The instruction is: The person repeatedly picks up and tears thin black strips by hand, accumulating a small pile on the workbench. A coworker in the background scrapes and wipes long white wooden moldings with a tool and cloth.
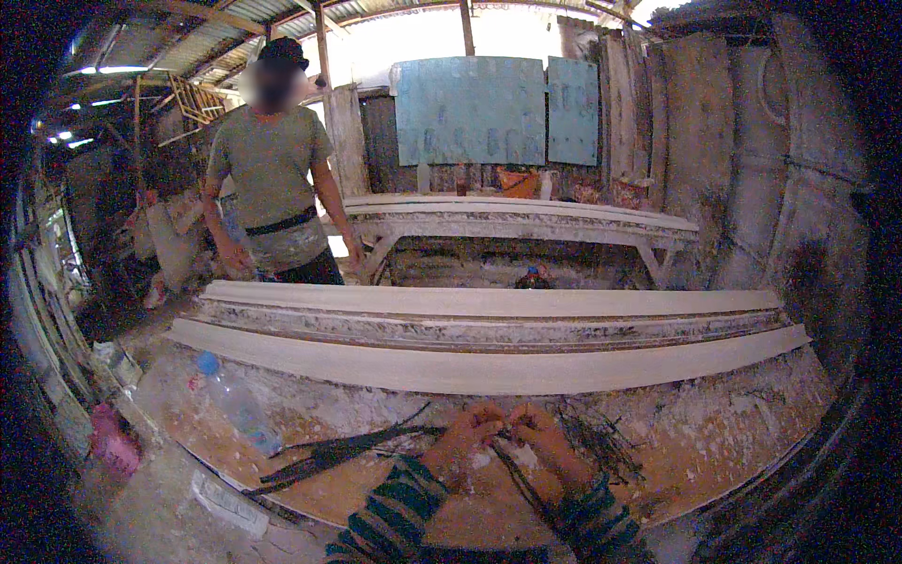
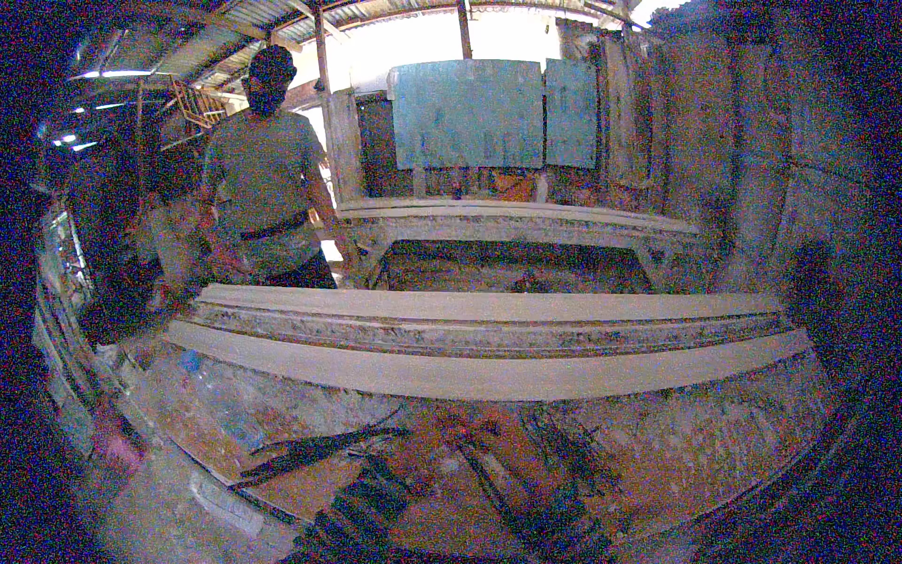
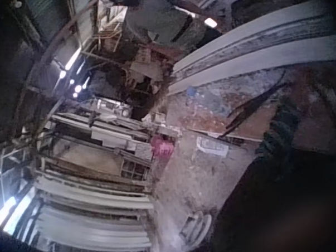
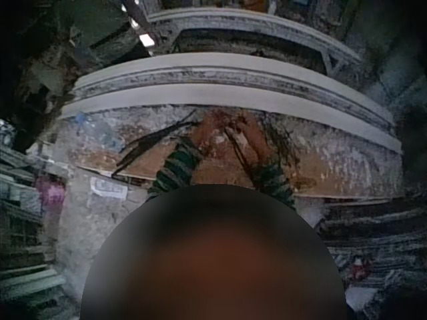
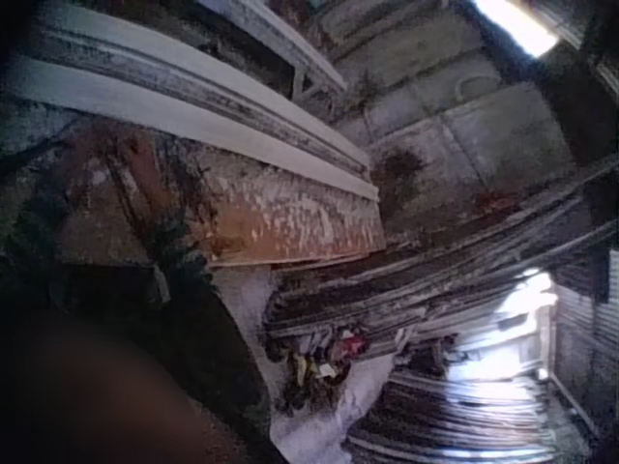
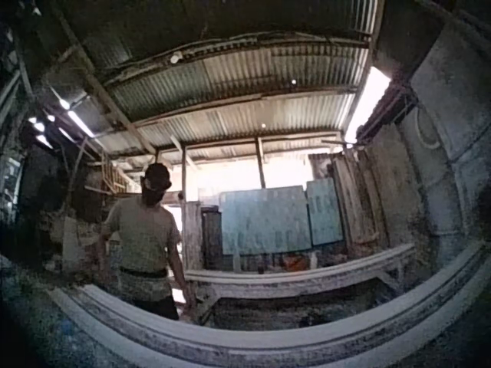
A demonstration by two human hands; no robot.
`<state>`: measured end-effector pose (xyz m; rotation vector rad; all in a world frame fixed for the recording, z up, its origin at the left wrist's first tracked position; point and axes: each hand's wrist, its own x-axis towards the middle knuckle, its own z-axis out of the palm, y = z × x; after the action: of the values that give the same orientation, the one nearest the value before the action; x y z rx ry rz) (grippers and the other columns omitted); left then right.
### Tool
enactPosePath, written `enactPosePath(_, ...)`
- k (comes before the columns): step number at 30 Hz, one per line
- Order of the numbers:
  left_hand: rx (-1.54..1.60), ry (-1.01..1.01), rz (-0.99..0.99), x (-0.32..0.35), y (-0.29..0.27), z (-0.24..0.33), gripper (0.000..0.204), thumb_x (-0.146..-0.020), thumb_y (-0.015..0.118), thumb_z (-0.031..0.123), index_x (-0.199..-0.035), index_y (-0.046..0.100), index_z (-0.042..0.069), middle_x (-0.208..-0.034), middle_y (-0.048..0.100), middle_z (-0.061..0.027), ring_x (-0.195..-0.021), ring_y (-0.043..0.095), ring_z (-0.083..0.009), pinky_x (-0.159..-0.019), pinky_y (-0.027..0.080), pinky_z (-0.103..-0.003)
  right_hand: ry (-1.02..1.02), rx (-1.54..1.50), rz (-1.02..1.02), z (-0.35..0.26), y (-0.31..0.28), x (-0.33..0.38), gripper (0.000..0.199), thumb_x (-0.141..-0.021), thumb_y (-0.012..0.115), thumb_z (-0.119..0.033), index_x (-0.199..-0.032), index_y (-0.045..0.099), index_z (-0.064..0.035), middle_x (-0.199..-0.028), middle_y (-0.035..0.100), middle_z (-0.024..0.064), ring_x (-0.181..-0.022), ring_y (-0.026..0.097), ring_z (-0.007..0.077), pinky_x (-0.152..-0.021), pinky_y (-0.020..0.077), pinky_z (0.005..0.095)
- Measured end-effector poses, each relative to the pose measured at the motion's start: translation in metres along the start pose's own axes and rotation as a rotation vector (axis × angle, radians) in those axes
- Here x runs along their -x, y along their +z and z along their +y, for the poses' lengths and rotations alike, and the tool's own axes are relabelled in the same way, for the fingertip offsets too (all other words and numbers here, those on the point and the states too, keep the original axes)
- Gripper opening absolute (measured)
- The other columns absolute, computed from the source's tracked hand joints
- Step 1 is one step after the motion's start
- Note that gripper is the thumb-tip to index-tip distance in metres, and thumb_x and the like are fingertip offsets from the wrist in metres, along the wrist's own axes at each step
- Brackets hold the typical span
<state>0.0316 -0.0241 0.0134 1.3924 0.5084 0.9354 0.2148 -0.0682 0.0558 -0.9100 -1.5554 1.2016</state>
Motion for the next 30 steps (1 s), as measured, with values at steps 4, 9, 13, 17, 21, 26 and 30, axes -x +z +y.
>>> enactPosePath(4,-0.047,0.04,-0.027,0.004,0.015,0.01,0.019,-0.088,0.063,0.02,-0.096,0.062,0.002,-0.088,0.065,-0.0064,-0.085,0.06,-0.0165,-0.081,0.047,-0.032,0.055,-0.145,-0.008,0.0,0.002,0.001,0.006,-0.084,0.057,-0.006,-0.089,0.054,-0.0076,-0.082,0.056,0.001,-0.066,0.049,0.01,-0.06,0.0414,0.0243)
enactPosePath(9,-0.214,-0.049,0.03,0.01,0.02,0.027,0.025,-0.089,0.061,0.025,-0.092,0.065,0.0,-0.09,0.065,-0.0068,-0.086,0.06,-0.016,-0.081,0.047,-0.031,-0.017,-0.071,0.027,-0.005,0.006,0.005,0.006,-0.084,0.053,-0.005,-0.089,0.054,-0.0081,-0.077,0.055,-0.0005,-0.065,0.048,0.0094,-0.06,0.0403,0.0238)
enactPosePath(13,-0.197,0.024,0.011,0.007,0.022,0.023,0.033,-0.089,0.06,0.033,-0.09,0.065,0.0,-0.087,0.065,-0.0067,-0.086,0.059,-0.0146,-0.078,0.047,-0.029,0.014,-0.005,0.044,-0.011,0.007,0.004,0.006,-0.084,0.053,-0.005,-0.088,0.055,-0.0088,-0.075,0.055,-0.0017,-0.066,0.048,0.0091,-0.059,0.0387,0.023)
enactPosePath(17,-0.46,-0.044,0.039,0.002,0.012,0.014,0.037,-0.087,0.061,0.038,-0.089,0.064,0.001,-0.079,0.063,-0.0059,-0.078,0.056,-0.0135,-0.07,0.045,-0.03,-0.086,0.134,0.084,-0.014,0.011,0.008,0.005,-0.084,0.055,-0.005,-0.087,0.056,-0.0089,-0.077,0.057,-0.0008,-0.069,0.051,0.0095,-0.059,0.0392,0.023)
enactPosePath(21,-0.552,-0.084,0.045,0.002,0.005,0.01,0.038,-0.086,0.062,0.04,-0.084,0.062,0.002,-0.07,0.058,-0.003,-0.069,0.05,-0.0122,-0.063,0.042,-0.031,0.022,-0.167,0.058,-0.015,0.014,0.007,0.006,-0.085,0.055,-0.005,-0.09,0.057,-0.0088,-0.081,0.059,0.0006,-0.07,0.052,0.0098,-0.061,0.0413,0.0238)
enactPosePath(26,-0.536,-0.002,0.032,0.002,0.004,0.011,0.038,-0.085,0.062,0.042,-0.085,0.062,0.004,-0.07,0.057,-0.0017,-0.069,0.05,-0.0124,-0.064,0.042,-0.032,0.096,0.035,0.084,-0.007,0.009,0.005,0.007,-0.087,0.053,-0.005,-0.092,0.055,-0.0084,-0.082,0.058,0.0009,-0.074,0.052,0.0101,-0.065,0.043,0.0242)
enactPosePath(30,-0.489,-0.082,-0.05,0.003,0.003,0.015,0.036,-0.085,0.063,0.04,-0.09,0.064,0.004,-0.079,0.062,-0.003,-0.077,0.054,-0.0131,-0.072,0.044,-0.032,0.085,-0.111,0.032,0.004,0.008,0.005,0.009,-0.087,0.052,-0.004,-0.094,0.055,-0.0087,-0.084,0.057,0.001,-0.078,0.054,0.0107,-0.071,0.0444,0.0242)
